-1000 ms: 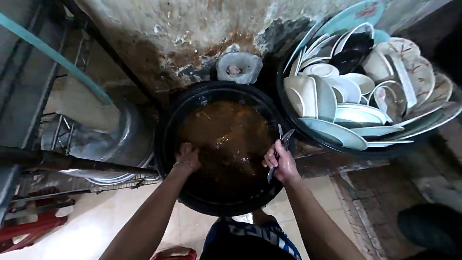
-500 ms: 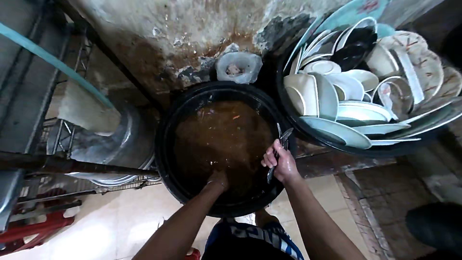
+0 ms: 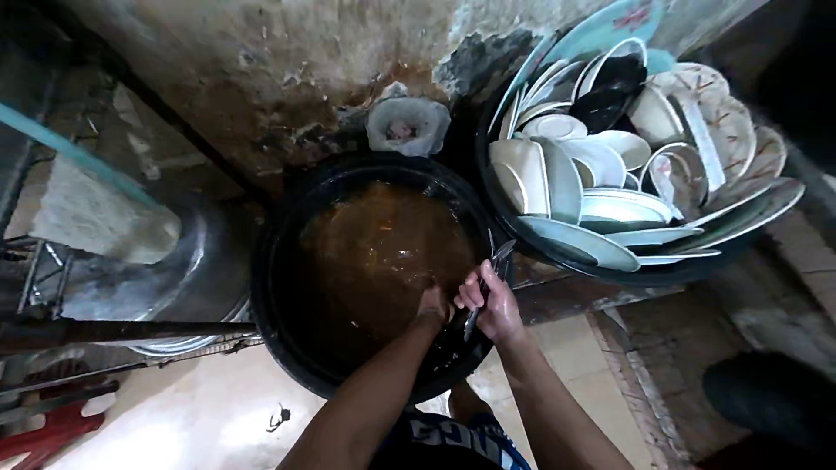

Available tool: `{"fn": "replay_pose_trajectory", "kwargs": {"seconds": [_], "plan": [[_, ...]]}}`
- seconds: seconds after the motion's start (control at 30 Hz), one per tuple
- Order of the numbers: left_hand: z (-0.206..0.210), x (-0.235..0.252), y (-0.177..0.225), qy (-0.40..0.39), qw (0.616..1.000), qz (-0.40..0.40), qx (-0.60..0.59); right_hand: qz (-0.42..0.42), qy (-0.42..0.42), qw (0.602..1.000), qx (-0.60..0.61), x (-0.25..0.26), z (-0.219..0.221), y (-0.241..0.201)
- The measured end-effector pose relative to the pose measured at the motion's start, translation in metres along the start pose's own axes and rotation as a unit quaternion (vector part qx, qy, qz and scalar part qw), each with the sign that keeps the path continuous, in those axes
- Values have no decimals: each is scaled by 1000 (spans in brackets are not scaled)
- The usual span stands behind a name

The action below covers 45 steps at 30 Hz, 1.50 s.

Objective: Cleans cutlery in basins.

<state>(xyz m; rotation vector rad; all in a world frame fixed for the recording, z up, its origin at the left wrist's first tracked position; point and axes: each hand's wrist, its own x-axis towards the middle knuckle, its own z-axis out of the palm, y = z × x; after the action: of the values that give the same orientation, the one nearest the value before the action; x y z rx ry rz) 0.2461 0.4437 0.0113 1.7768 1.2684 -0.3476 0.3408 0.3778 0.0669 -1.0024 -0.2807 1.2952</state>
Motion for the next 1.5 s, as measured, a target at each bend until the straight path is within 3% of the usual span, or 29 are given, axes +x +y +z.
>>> {"fn": "replay_pose_trajectory", "kwargs": {"seconds": [0.1,0.27,0.43,0.5,0.7,0.83,1.07,1.13,1.23,1.27,1.43,1.5], "plan": [[1,20,20,4,993,-4,-118,-6,-13,1000,15,0,-1,-1],[-12,63,31,-20,955,79,-287,-2,-23,999,34,-3,-2,-5],[-29,90,36,-12,957,37,-287,-7,-11,999,50,-3,-4,-6],[-32,89,37,2,943,56,-329,-3,-14,998,55,-3,-5,-7],[-55,67,24,-46,839,108,-531,-2,1,999,33,0,-3,-5],[-71,61,9,-40,801,121,-585,-1,18,1000,12,3,1,-1],[-95,56,-12,-65,770,131,-621,26,78,996,-28,10,8,0],[-103,51,-12,-49,791,132,-595,32,96,994,-35,12,11,1],[-118,54,-18,34,933,139,-330,35,107,993,-32,14,12,3],[-123,55,-21,46,956,139,-256,36,109,993,-30,14,12,3],[-141,65,-24,25,948,127,-290,37,110,993,-27,14,12,3],[-146,69,-24,62,971,162,-162,40,118,992,-28,14,13,2]]}}
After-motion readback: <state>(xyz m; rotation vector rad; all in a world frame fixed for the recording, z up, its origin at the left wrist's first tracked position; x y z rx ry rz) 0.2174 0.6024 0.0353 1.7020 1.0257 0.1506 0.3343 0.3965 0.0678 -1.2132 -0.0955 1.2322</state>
